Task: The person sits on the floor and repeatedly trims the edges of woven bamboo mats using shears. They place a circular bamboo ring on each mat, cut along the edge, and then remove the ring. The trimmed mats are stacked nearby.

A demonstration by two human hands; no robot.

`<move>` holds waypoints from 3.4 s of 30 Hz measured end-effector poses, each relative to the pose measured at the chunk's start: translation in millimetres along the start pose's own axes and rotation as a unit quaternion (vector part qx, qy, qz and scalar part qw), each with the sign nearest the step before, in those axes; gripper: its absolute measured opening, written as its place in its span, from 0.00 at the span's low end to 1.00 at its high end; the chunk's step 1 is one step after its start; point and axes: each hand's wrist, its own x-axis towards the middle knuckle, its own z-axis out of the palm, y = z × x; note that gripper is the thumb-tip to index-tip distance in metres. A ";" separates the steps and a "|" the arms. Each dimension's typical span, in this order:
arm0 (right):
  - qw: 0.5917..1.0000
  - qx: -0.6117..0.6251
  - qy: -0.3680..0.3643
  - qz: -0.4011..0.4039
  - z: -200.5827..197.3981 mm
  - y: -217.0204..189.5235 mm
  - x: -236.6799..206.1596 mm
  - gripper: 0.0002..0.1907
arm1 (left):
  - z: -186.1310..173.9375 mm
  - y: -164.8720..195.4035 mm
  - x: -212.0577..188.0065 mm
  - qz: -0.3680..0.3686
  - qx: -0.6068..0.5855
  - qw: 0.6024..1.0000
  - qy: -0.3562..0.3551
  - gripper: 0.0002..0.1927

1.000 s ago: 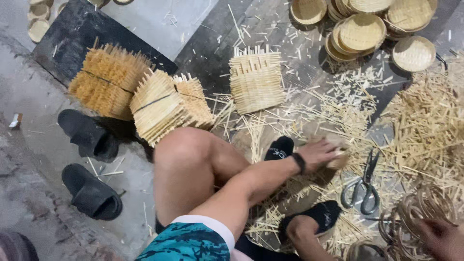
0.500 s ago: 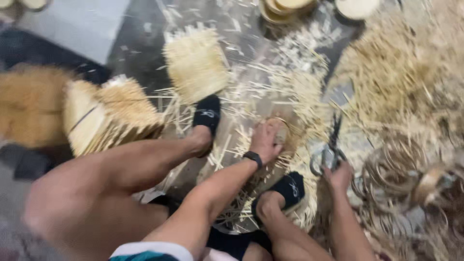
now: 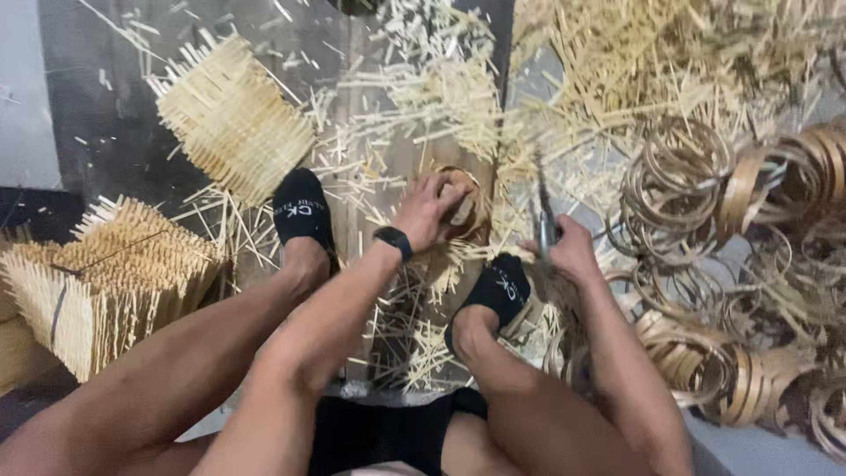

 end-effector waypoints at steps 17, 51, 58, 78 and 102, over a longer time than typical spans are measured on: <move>0.879 -0.381 0.160 -0.238 5.5 4.1 21.9 0.13 | 13.1 20.2 -24.1 -0.099 -0.083 0.989 0.066 0.52; 0.921 -0.343 0.089 -0.162 14.8 -20.1 28.7 0.23 | 17.6 26.3 -31.0 -0.089 0.013 0.994 0.055 0.38; 0.871 -0.387 0.162 -0.256 6.3 -22.0 32.4 0.30 | 15.8 47.2 -27.1 -0.172 -0.041 0.979 0.099 0.27; 0.904 -0.366 0.096 -0.201 1.8 -7.6 35.9 0.15 | 11.3 17.5 -25.1 -0.159 -0.154 0.970 0.100 0.48; 0.927 -0.330 0.074 -0.161 5.5 27.8 56.0 0.16 | -2.6 7.6 -19.1 -0.062 -0.099 0.993 -0.009 0.45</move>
